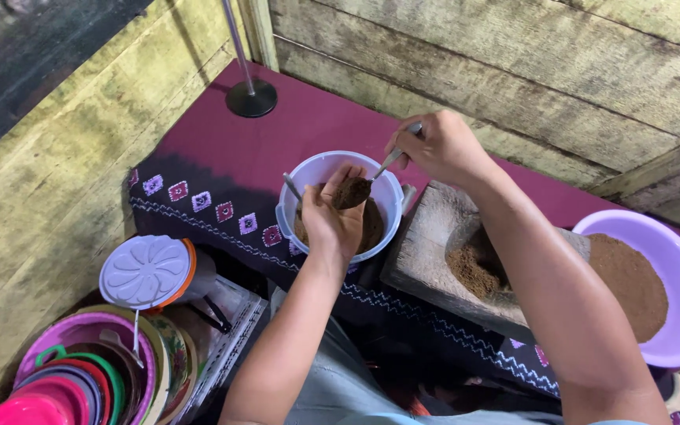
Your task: Transferring brown powder from a bucket to a stone mortar using a spoon and cleaning the area with a brush.
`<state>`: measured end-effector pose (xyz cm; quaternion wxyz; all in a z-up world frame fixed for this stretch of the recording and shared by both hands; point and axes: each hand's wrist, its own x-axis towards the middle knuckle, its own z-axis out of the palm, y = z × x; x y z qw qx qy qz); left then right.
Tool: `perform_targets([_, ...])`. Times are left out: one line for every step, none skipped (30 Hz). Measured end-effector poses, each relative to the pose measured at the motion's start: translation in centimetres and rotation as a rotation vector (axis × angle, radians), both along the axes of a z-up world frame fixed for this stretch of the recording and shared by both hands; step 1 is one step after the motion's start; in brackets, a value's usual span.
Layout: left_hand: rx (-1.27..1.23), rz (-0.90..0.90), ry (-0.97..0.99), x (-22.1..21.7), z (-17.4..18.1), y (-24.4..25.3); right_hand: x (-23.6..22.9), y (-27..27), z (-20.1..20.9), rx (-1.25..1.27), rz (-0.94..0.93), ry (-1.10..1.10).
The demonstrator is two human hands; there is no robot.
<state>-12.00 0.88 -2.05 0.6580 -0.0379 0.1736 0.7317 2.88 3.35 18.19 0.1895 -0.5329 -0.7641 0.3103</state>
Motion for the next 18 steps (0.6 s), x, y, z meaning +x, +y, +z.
perform_targets([0.023,-0.020,-0.005,0.9,0.3,0.0,0.7,-0.2,0.3,0.019,-0.016,-0.008])
perform_targets([0.045,-0.041,-0.011,1.8,0.6,0.0,1.5,-0.4,0.6,0.037,-0.033,-0.016])
perform_targets([0.042,-0.055,-0.013,2.8,0.9,-0.1,2.4,-0.6,1.0,0.034,-0.047,-0.018])
perform_targets([0.095,-0.083,-0.041,3.8,1.1,-0.2,3.5,-0.8,1.3,0.040,-0.065,-0.028])
perform_targets([0.148,-0.116,-0.068,5.1,1.4,-0.2,4.7,-1.1,1.7,0.046,-0.088,-0.037])
perform_targets([0.146,-0.135,-0.070,6.1,2.0,-0.6,6.2,-1.6,1.8,0.044,-0.106,-0.038])
perform_targets([0.157,-0.190,-0.047,7.0,2.6,-1.0,7.6,-2.2,2.0,0.068,-0.133,-0.031])
perform_targets([0.170,-0.245,-0.024,8.0,3.2,-1.4,9.0,-2.9,2.2,0.091,-0.159,-0.025])
perform_targets([0.168,-0.265,-0.025,9.2,3.2,-1.4,10.6,-3.4,2.2,0.089,-0.180,-0.024])
perform_targets([0.177,-0.296,0.011,10.4,3.1,-1.4,12.2,-4.0,2.2,0.119,-0.199,-0.024])
perform_targets([0.188,-0.327,0.044,11.6,3.1,-1.5,13.7,-4.7,2.3,0.149,-0.219,-0.027])
perform_targets([0.186,-0.348,0.041,12.4,2.6,-1.5,14.7,-6.1,2.6,0.147,-0.239,-0.029])
perform_targets([0.197,-0.405,0.157,13.2,2.1,-1.5,15.6,-7.4,2.8,0.136,-0.268,0.055])
perform_targets([0.210,-0.460,0.273,14.0,1.6,-1.5,16.4,-8.7,3.1,0.127,-0.296,0.140])
perform_targets([0.208,-0.470,0.270,14.1,1.6,-1.9,18.3,-9.0,0.9,0.125,-0.306,0.138])
perform_targets([0.194,-0.512,0.440,14.2,1.6,-2.2,20.1,-9.3,-1.3,0.222,-0.260,0.109])
perform_targets([0.184,-0.549,0.611,14.3,1.7,-2.5,21.8,-9.5,-3.4,0.322,-0.210,0.080])
perform_targets([0.188,-0.556,0.609,14.3,1.9,-2.8,22.0,-10.1,-5.3,0.324,-0.217,0.077])
